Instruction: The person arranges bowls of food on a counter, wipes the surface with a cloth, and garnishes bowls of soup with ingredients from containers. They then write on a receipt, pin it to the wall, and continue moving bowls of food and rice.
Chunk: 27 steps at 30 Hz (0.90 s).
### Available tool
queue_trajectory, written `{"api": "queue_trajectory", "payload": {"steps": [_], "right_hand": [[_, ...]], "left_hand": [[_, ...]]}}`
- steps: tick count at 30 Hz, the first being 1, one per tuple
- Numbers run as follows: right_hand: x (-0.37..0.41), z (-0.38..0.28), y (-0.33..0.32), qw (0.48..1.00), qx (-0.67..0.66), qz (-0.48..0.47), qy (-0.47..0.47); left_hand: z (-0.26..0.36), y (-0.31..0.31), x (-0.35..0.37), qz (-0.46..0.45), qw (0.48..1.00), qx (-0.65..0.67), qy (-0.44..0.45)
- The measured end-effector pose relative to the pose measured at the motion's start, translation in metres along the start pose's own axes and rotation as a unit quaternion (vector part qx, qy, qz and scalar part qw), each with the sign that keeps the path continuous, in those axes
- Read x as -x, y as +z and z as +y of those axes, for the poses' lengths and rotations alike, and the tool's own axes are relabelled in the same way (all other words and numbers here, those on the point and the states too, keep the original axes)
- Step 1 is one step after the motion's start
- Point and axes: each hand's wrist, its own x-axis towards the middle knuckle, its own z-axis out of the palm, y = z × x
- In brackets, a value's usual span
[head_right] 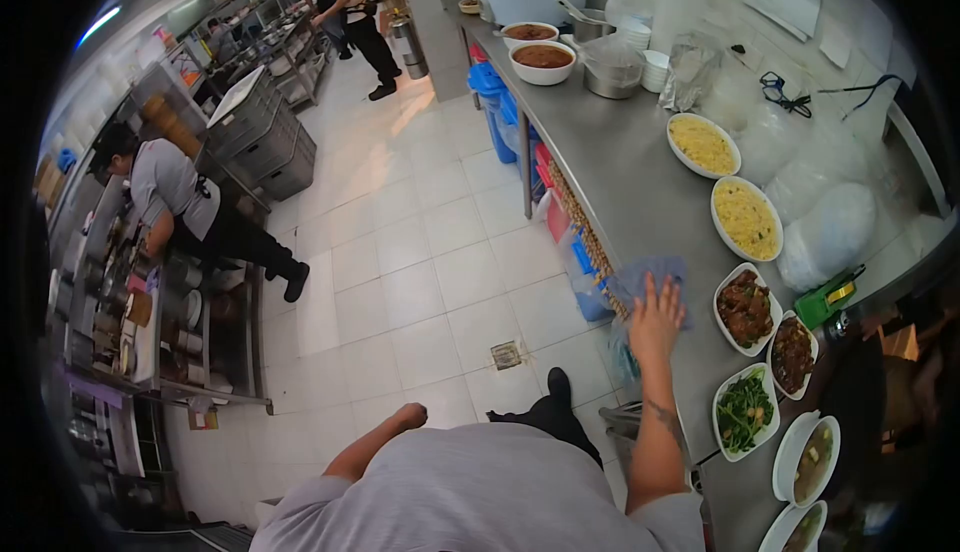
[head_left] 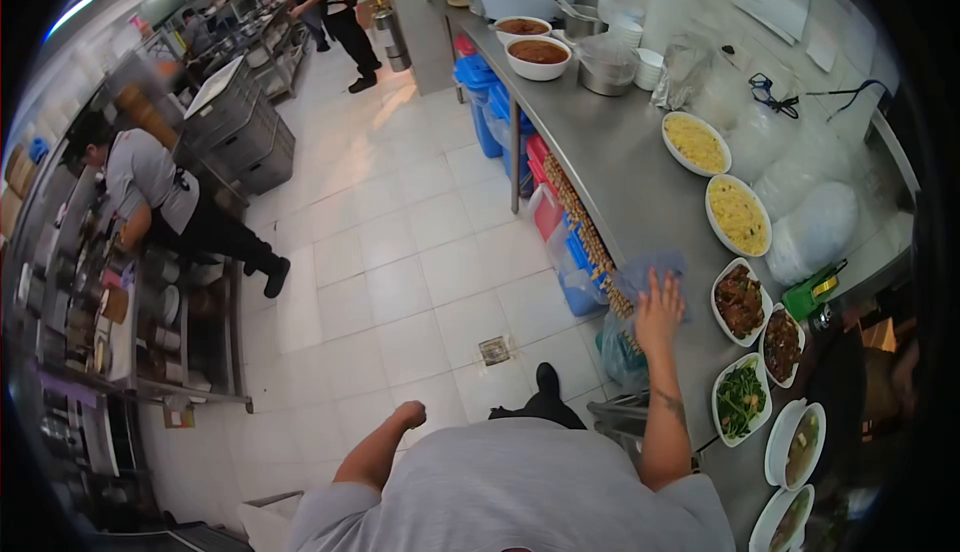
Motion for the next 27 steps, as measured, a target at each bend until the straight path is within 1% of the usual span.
{"api": "queue_trajectory", "payload": {"steps": [1, 3, 4, 6, 7, 8, 9, 10, 11, 13, 14, 15, 17, 18, 20, 21, 23, 24, 27], "right_hand": [[0.022, 0.007, 0.0, 0.999, -0.03, 0.027, 0.0], [0.038, 0.029, -0.004, 0.993, -0.079, 0.085, -0.001], [0.041, 0.027, -0.013, 0.99, -0.119, 0.066, 0.038], [0.041, 0.012, -0.035, 0.973, -0.198, 0.031, 0.111], [0.046, 0.006, -0.033, 0.936, -0.331, 0.02, 0.12], [0.053, -0.002, -0.026, 0.879, -0.459, 0.006, 0.127], [0.059, -0.013, -0.02, 0.805, -0.578, -0.01, 0.132], [0.066, -0.029, -0.019, 0.679, -0.711, -0.079, 0.165], [0.074, -0.05, -0.021, 0.526, -0.815, -0.146, 0.195], [0.097, -0.095, -0.055, 0.437, -0.826, -0.255, 0.248], [0.112, -0.111, -0.064, 0.451, -0.822, -0.28, 0.206], [0.122, -0.117, -0.072, 0.464, -0.816, -0.304, 0.164], [0.13, -0.104, -0.083, 0.503, -0.776, -0.362, 0.121], [0.134, -0.096, -0.087, 0.52, -0.755, -0.387, 0.1], [0.143, -0.063, -0.065, 0.666, -0.661, -0.343, 0.048], [0.15, -0.047, -0.053, 0.731, -0.603, -0.318, 0.02], [0.163, -0.025, -0.042, 0.668, -0.669, -0.315, 0.082], [0.166, -0.019, -0.047, 0.634, -0.699, -0.312, 0.111], [0.18, -0.007, -0.064, 0.584, -0.738, -0.296, 0.162]], "left_hand": [[0.003, 0.004, 0.004, 0.009, 1.0, 0.004, 0.001], [0.038, -0.02, 0.01, 0.042, 0.998, 0.037, 0.016], [0.054, -0.029, 0.015, 0.068, 0.995, 0.066, 0.027], [0.093, -0.059, 0.027, 0.088, 0.978, 0.18, 0.054], [0.112, -0.066, 0.03, 0.194, 0.949, 0.215, 0.121], [0.15, -0.098, 0.059, 0.236, 0.923, 0.272, 0.137], [0.181, -0.122, 0.078, 0.241, 0.883, 0.367, 0.165], [0.214, -0.147, 0.109, 0.306, 0.856, 0.356, 0.215], [0.24, -0.166, 0.136, 0.368, 0.824, 0.342, 0.262], [0.27, -0.181, 0.156, 0.475, 0.812, 0.204, 0.271], [0.279, -0.181, 0.161, 0.523, 0.797, 0.132, 0.271], [0.282, -0.175, 0.16, 0.507, 0.796, 0.191, 0.27], [0.281, -0.156, 0.152, 0.466, 0.786, 0.304, 0.267], [0.284, -0.149, 0.157, 0.421, 0.786, 0.366, 0.266], [0.291, -0.133, 0.168, 0.319, 0.772, 0.485, 0.258], [0.296, -0.125, 0.175, 0.285, 0.754, 0.541, 0.241], [0.309, -0.115, 0.194, 0.219, 0.702, 0.645, 0.205], [0.315, -0.108, 0.204, 0.199, 0.671, 0.692, 0.178], [0.311, -0.082, 0.201, 0.218, 0.632, 0.735, 0.113]]}}
